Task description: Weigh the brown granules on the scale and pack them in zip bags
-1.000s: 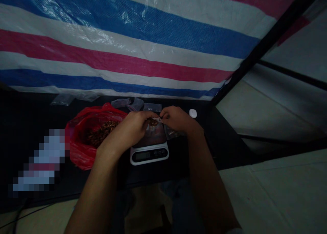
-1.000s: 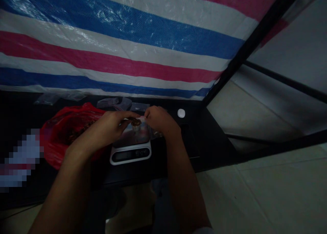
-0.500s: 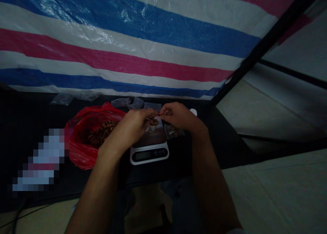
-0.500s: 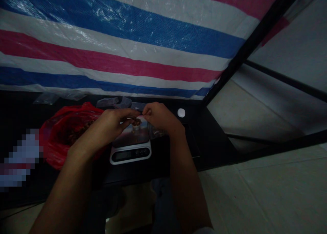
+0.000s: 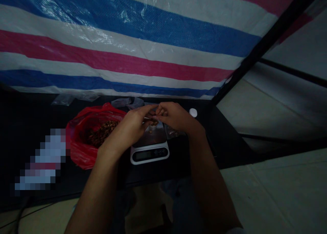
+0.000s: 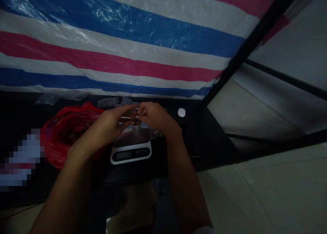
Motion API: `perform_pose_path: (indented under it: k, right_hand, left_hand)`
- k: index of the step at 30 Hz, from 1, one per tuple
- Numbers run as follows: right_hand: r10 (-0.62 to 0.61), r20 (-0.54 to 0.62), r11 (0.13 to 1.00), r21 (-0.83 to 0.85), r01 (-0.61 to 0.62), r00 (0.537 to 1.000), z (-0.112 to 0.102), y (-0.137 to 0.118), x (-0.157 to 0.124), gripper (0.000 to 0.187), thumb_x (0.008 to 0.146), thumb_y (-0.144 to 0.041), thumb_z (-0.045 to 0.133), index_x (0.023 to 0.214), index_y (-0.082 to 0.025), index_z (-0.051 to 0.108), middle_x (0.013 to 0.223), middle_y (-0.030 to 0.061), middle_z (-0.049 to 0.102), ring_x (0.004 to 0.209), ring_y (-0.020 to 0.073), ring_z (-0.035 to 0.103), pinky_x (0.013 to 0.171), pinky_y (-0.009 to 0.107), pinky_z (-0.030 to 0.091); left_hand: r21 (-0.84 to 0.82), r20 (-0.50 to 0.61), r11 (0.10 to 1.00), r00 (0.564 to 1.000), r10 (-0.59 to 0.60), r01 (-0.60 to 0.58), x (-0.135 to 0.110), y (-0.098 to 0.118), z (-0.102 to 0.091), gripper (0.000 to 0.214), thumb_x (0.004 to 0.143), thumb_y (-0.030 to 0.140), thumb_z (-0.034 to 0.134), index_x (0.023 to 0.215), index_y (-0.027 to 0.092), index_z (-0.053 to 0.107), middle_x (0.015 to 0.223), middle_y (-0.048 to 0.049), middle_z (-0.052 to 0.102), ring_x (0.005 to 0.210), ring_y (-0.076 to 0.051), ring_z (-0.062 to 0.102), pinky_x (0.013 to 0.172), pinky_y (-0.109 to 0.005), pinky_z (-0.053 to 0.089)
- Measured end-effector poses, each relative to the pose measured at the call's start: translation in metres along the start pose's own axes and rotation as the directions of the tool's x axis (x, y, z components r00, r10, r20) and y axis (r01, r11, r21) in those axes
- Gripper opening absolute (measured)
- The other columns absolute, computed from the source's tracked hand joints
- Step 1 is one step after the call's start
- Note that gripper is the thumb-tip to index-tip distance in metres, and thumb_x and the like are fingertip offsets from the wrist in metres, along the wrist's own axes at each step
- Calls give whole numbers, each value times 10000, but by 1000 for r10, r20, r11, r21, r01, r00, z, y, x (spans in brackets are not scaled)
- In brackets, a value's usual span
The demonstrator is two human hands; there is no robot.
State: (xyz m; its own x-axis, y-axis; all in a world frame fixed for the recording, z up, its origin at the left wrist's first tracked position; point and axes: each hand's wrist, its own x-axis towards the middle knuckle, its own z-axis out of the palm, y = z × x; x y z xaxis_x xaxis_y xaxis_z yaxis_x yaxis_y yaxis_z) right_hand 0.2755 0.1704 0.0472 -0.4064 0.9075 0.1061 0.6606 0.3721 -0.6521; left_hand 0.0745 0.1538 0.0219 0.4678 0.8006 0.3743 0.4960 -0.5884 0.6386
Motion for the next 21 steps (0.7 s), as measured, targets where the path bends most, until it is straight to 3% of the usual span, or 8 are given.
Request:
perform_pose_path:
  k: [4,8,12,15,18,21]
  right_hand:
    - [24,6,999,-24,-23,1000,-8,-3,-5,71,901,-99,674,899,-166,698,882,33,765,816,157,707,733,258,500]
    - [118,88,976,-193,-99,989,-16,-19,-19,134,865,-94,657,786,-181,722,818,43,772,774,175,705,693,269,471]
    - [228,170,933,-318,-166,959,-6,-39,-29,136,851,-161,672,726,-198,711,806,87,772,768,223,719,647,301,454]
    - [259,157,901,-394,-180,953,10,-45,-30,55,834,-258,739,860,-210,750,928,133,792,889,293,748,683,333,484]
    - [246,167,879,-454,-147,955,22,-43,-29,197,841,-222,720,1033,-218,762,1019,166,797,927,332,758,717,370,510]
    - [245,199,869,-478,-124,949,25,-42,-28,244,881,-189,651,1101,-207,754,1056,188,795,916,340,762,715,391,517]
  left_hand:
    - [-29,-11,999,1000,26,-26,-1,-3,2,566,888,87,572,1440,200,624,1426,-100,700,1287,-258,674,1131,-434,532]
    - [-44,-17,999,999,29,-29,-2,-1,2,570,889,60,542,1445,166,612,1426,-127,674,1283,-253,669,1118,-427,543]
    - [-12,-29,999,998,52,-52,-2,0,2,595,885,41,525,1469,138,588,1428,-143,655,1289,-244,661,1124,-405,531]
    - [43,-55,998,997,46,-43,-2,-4,-5,555,911,85,522,1460,121,596,1402,-152,677,1265,-259,671,1111,-413,534]
    - [106,-84,993,996,-38,47,-7,-12,-17,462,949,173,524,1392,133,650,1334,-142,730,1200,-278,701,1063,-405,550]
    - [174,-9,966,981,-194,193,-14,-23,-27,389,940,203,526,1280,164,711,1221,-119,786,1075,-283,750,955,-368,575]
